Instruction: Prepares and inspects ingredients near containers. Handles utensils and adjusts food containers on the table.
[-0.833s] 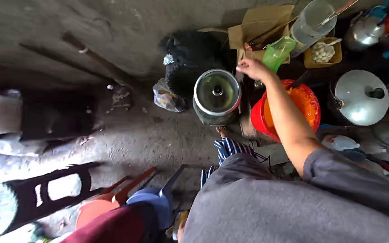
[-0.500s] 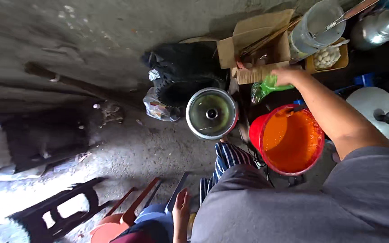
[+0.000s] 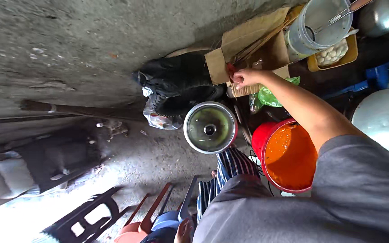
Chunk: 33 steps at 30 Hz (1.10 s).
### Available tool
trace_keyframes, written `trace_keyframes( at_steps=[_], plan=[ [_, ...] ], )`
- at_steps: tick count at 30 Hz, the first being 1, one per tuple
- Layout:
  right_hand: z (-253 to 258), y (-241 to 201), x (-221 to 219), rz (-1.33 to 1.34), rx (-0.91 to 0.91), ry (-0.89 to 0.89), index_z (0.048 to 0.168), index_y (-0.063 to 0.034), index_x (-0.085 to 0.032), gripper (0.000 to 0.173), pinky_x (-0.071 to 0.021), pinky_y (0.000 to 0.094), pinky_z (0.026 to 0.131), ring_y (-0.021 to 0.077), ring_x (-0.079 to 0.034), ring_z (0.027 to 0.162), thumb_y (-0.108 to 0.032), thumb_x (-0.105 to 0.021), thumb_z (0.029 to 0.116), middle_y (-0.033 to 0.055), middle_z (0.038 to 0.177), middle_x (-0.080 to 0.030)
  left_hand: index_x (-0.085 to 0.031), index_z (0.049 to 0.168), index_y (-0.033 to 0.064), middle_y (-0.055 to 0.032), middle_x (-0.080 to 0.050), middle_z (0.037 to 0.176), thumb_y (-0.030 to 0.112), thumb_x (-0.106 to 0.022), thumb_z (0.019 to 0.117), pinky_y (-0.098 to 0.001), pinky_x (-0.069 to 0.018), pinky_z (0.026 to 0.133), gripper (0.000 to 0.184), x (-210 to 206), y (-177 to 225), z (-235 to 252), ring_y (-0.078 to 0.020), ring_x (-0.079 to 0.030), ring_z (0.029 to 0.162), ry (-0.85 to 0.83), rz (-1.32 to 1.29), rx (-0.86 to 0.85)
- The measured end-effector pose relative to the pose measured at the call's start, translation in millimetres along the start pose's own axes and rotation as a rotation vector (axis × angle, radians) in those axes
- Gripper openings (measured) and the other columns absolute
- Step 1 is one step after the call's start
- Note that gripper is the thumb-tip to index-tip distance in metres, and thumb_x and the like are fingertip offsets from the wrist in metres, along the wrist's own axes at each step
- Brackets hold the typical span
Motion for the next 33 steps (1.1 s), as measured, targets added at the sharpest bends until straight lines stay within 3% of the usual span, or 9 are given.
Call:
trace_keyframes(
  at_steps=[2, 4, 6, 11, 20, 25, 29, 31, 33],
  plan=[
    [0, 4, 11, 0.196, 0.013, 0.008, 0.132, 0.005, -0.06, 0.038, -0.0434, 0.0518, 0.108, 0.0356, -0.061, 0.12, -0.01, -0.067, 0.0989, 0.0248, 0.127, -0.065, -0.05, 0.14, -0.0116, -0.0333, -0.058, 0.134, 0.007, -0.048, 0.108, -0.0493, -0.0447, 0.108, 0.037, 4, 52, -5, -0.0392, -0.061, 0.122, 0.007, -0.045, 0.24],
    [-8, 15, 30, 0.379, -0.037, 0.078, 0.14, 0.0015, -0.056, 0.041, -0.0525, 0.0434, 0.099, 0.0269, -0.068, 0.109, -0.01, -0.062, 0.1017, 0.0196, 0.126, -0.067, -0.052, 0.138, -0.0125, -0.0341, -0.06, 0.131, 0.009, -0.049, 0.1076, -0.0512, -0.0465, 0.107, 0.037, 5, 49, -1, -0.041, -0.062, 0.12, 0.035, -0.016, 0.159],
    [-23, 26, 52, 0.52, -0.066, 0.186, 0.135, 0.0039, -0.054, 0.034, -0.0573, 0.0377, 0.089, 0.0202, -0.068, 0.097, -0.006, -0.059, 0.1024, 0.0178, 0.119, -0.065, -0.053, 0.138, -0.0118, -0.0334, -0.061, 0.13, 0.011, -0.048, 0.1081, -0.0521, -0.047, 0.106, 0.038, 8, 46, 4, -0.0412, -0.063, 0.12, 0.02, 0.015, 0.108],
    [-49, 43, 100, 0.623, -0.066, 0.365, 0.126, 0.0067, -0.054, 0.028, -0.0596, 0.0354, 0.088, 0.0171, -0.07, 0.093, -0.003, -0.059, 0.1006, 0.0145, 0.113, -0.065, -0.053, 0.138, -0.0117, -0.0336, -0.061, 0.131, 0.01, -0.048, 0.1079, -0.0529, -0.0469, 0.106, 0.037, 9, 50, 5, -0.0419, -0.063, 0.12, 0.017, 0.007, 0.131],
    [-56, 21, 125, 0.562, -0.083, 0.322, 0.121, 0.0035, -0.056, 0.021, -0.0603, 0.0259, 0.082, 0.0076, -0.069, 0.082, -0.003, -0.059, 0.101, 0.0065, 0.102, -0.065, -0.053, 0.138, -0.0124, -0.0343, -0.061, 0.129, 0.008, -0.049, 0.1072, -0.0518, -0.0457, 0.107, 0.037, 8, 48, 5, -0.0416, -0.062, 0.12, -0.02, 0.048, 0.165],
    [-24, 12, 115, 0.678, -0.099, 0.392, 0.126, 0.0035, -0.053, 0.026, -0.0606, 0.0277, 0.084, 0.0105, -0.07, 0.088, -0.002, -0.059, 0.1014, 0.0087, 0.109, -0.065, -0.052, 0.138, -0.0123, -0.0343, -0.061, 0.129, 0.011, -0.047, 0.1083, -0.0526, -0.0466, 0.106, 0.038, 11, 56, 8, -0.0418, -0.063, 0.118, -0.017, 0.043, 0.167],
    [-6, 10, 106, 0.232, -0.219, 0.573, 0.145, 0.0027, -0.045, 0.06, -0.0454, 0.0466, 0.11, 0.0335, -0.057, 0.13, -0.021, -0.071, 0.0968, 0.0244, 0.143, -0.054, -0.052, 0.138, -0.0117, -0.0345, -0.061, 0.129, 0.011, -0.047, 0.1083, -0.0533, -0.0477, 0.104, 0.038, 12, 53, 10, -0.0418, -0.063, 0.117, 0.003, 0.017, 0.158],
    [-7, -2, 94, -0.001, -0.203, 0.577, 0.129, 0.0079, -0.056, 0.044, -0.0444, 0.0538, 0.109, 0.042, -0.057, 0.126, -0.02, -0.068, 0.0977, 0.0296, 0.134, -0.057, -0.052, 0.139, -0.0113, -0.0342, -0.061, 0.129, 0.011, -0.048, 0.1081, -0.0533, -0.0483, 0.103, 0.038, 11, 51, 10, -0.0417, -0.064, 0.116, 0.009, 0.003, 0.166],
    [-1, -5, 73, -0.109, -0.16, 0.358, 0.112, 0.0095, -0.068, 0.032, -0.0435, 0.0625, 0.105, 0.0469, -0.06, 0.119, -0.02, -0.067, 0.0988, 0.0318, 0.12, -0.064, -0.051, 0.139, -0.012, -0.0346, -0.061, 0.13, 0.01, -0.048, 0.1081, -0.0536, -0.0474, 0.104, 0.038, 7, 53, 9, -0.0425, -0.063, 0.118, -0.004, 0.005, 0.169]
  ],
)
Point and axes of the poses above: each hand's wrist, its own z-axis towards the middle knuckle, its own x-axis out of the back of the hand, y = z × x, the point moved 2 cm from there along z, towards the middle knuckle
